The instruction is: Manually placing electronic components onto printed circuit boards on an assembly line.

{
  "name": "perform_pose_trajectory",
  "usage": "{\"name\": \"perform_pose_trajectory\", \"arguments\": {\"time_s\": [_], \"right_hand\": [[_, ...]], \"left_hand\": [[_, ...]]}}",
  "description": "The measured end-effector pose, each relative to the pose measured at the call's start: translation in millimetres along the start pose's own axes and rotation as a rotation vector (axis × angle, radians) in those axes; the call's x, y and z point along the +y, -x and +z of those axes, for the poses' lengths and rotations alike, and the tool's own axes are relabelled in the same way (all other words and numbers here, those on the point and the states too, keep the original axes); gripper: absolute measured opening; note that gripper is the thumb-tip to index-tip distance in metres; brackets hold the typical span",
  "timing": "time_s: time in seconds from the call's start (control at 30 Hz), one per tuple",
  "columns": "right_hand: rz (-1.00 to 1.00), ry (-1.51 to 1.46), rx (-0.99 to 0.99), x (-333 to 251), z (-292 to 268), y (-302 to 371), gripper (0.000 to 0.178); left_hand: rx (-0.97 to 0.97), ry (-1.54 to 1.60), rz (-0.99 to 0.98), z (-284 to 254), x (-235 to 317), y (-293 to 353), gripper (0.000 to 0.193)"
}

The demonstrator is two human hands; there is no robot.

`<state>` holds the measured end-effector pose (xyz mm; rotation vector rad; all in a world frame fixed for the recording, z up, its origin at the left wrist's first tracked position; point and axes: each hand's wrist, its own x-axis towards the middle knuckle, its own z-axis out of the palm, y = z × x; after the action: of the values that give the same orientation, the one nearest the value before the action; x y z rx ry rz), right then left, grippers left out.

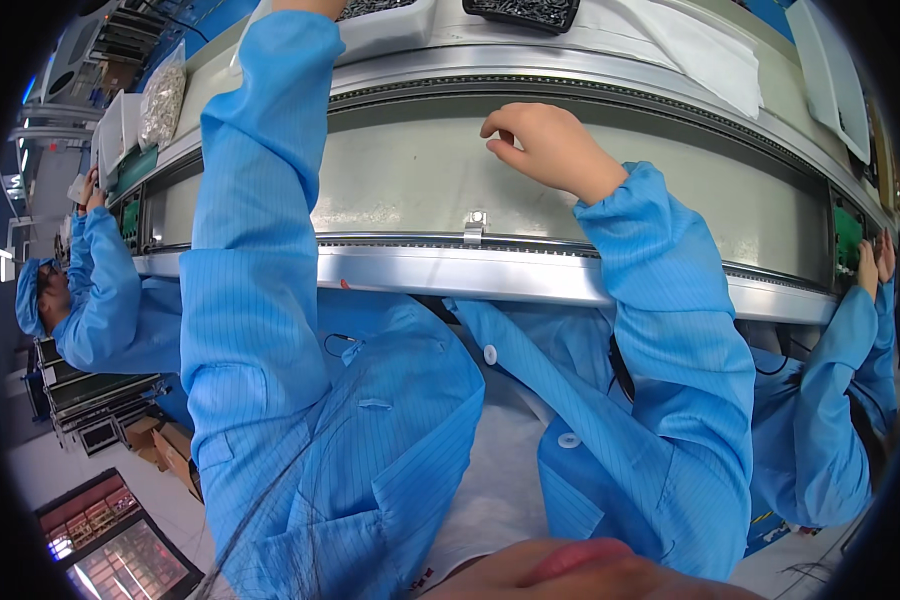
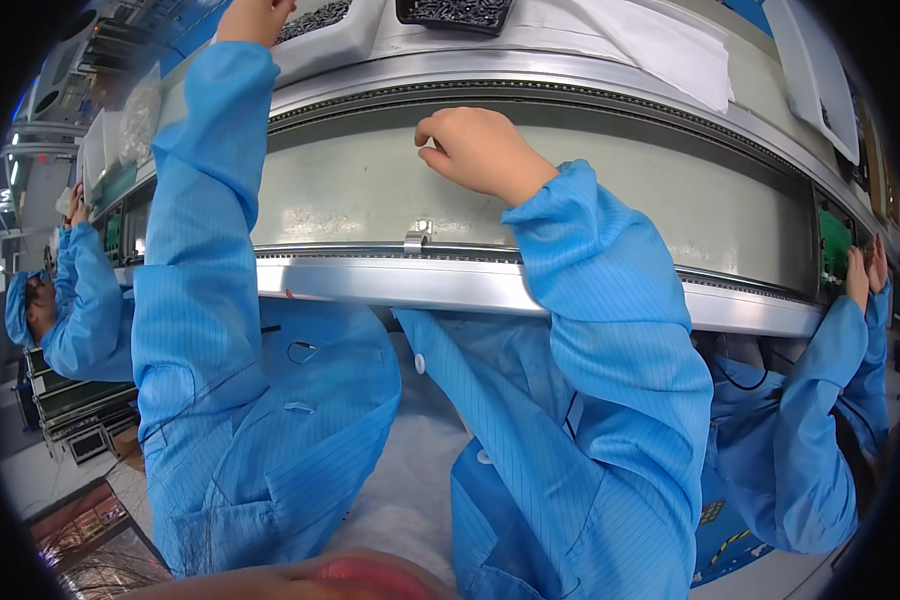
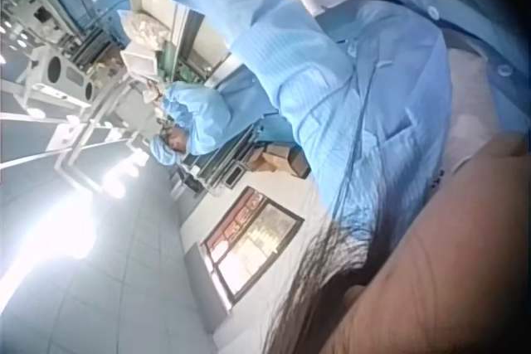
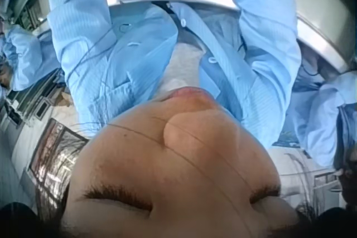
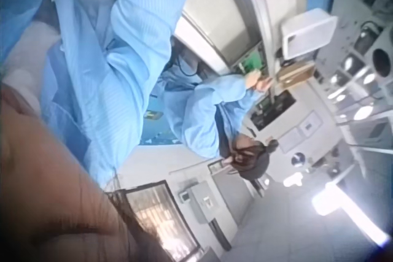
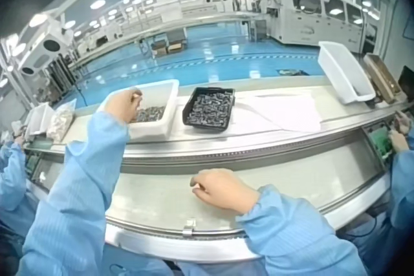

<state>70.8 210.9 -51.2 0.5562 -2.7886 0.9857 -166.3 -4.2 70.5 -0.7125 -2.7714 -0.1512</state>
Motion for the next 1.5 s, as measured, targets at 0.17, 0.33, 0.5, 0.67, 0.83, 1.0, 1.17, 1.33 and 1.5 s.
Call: {"name": "perform_pose_trajectory", "arguments": {"time_s": [0.17, 0.33, 0.5, 0.67, 0.83, 1.0, 1.17, 1.33, 1.5], "right_hand": [[0.07, -0.327, 0.107, -7, -1, 2, 0.021], [0.218, -0.994, 0.14, -16, 0, 4, 0.032], [0.205, -1.036, 0.193, -21, -3, 5, 0.032], [0.281, -0.987, 0.212, -26, 7, 5, 0.026], [0.305, -0.977, 0.244, -25, 9, 8, 0.022], [0.308, -1.003, 0.265, -29, 6, 7, 0.022], [0.265, -0.934, 0.233, -11, 6, 7, 0.022], [0.284, -0.798, 0.204, -17, 5, 7, 0.022], [0.27, -0.788, 0.286, -19, 5, 7, 0.02]], "left_hand": [[0.5, 0.815, 0.158, 5, 65, 79, 0.035], [0.576, 0.727, 0.496, 58, 107, 152, 0.031], [0.467, 0.579, 0.573, 44, 107, 157, 0.047], [0.376, 0.669, 0.577, 56, 99, 159, 0.055], [0.529, 0.874, 0.584, 75, 110, 160, 0.047], [0.333, 1.025, 0.384, 63, 106, 165, 0.036], [0.179, 1.137, 0.495, 68, 91, 158, 0.025], [0.231, 1.018, 0.519, 70, 91, 158, 0.015], [0.171, 1.058, 0.414, 59, 95, 164, 0.014]]}}
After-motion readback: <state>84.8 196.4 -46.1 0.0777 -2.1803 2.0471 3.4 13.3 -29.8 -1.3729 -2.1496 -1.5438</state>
